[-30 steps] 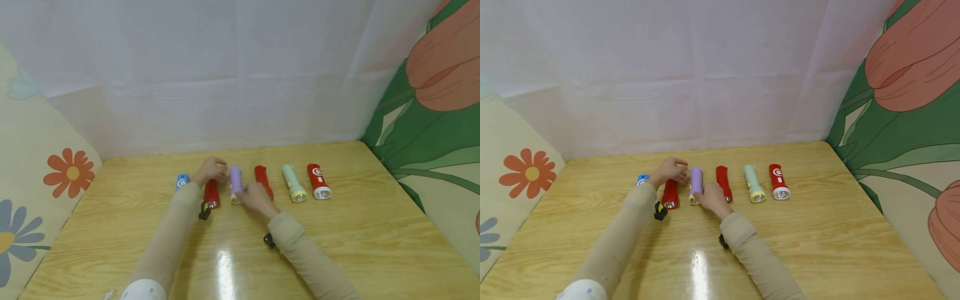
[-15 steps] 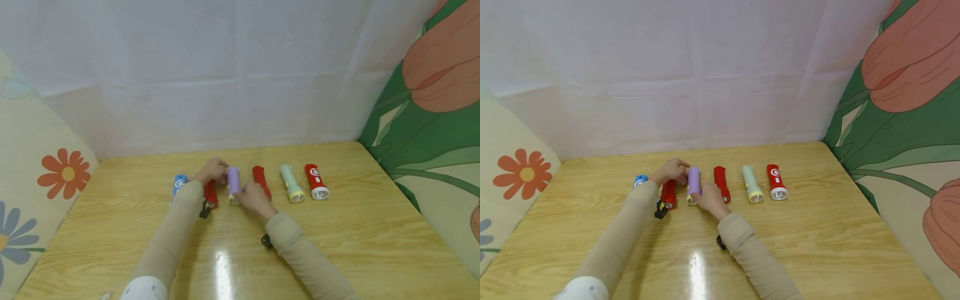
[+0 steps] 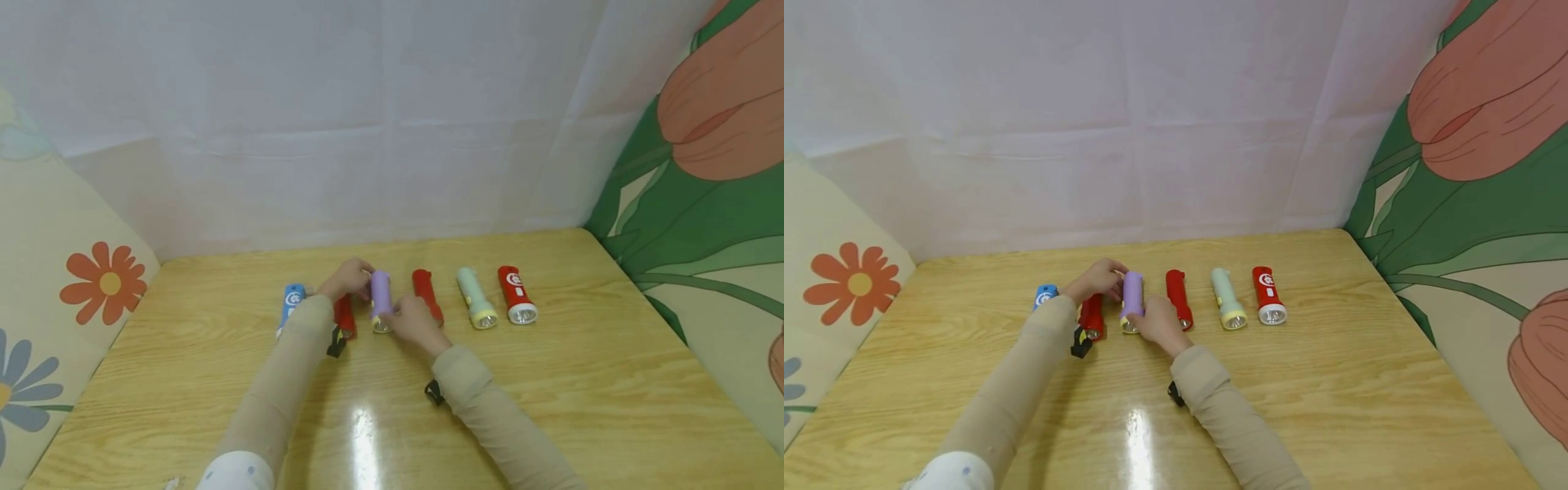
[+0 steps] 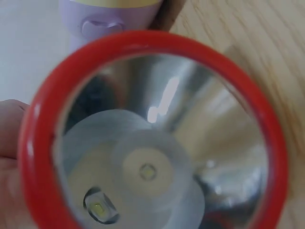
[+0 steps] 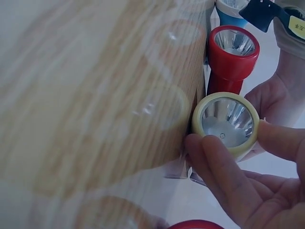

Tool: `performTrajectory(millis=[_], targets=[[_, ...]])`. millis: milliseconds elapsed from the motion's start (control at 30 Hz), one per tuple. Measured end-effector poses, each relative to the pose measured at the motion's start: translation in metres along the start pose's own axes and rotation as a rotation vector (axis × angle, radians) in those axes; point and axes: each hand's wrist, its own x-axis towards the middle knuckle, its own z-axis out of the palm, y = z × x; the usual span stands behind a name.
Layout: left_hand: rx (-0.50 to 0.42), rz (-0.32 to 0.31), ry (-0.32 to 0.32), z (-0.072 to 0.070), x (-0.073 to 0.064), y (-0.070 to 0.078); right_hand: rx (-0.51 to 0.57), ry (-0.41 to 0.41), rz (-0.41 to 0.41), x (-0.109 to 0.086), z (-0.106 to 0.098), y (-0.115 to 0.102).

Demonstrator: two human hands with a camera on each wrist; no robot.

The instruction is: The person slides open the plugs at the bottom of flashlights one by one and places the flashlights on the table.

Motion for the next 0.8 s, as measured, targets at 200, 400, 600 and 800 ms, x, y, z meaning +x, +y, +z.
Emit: performTrajectory(millis=[200, 400, 600, 800], targets=[[-0.004, 0.007, 0.001, -0.0012, -0.0036, 0.0031, 0.009, 0.003, 0.015, 0.0006, 0.0012, 0.0008], [-0.052, 0.012, 0.000, -0.0027, -0.0044, 0.0032, 0.001, 0.009, 0.032, 0.0007, 0.0018, 0.0005], [-0.111, 0.030, 0.007, -0.0046, -0.0057, 0.0019, -0.016, 0.024, 0.028, 0.0001, 0.0020, 0.0001], [-0.119, 0.065, 0.027, -0.0070, -0.0099, 0.0027, -0.026, 0.039, 0.034, -0.0007, 0.0021, -0.0004]])
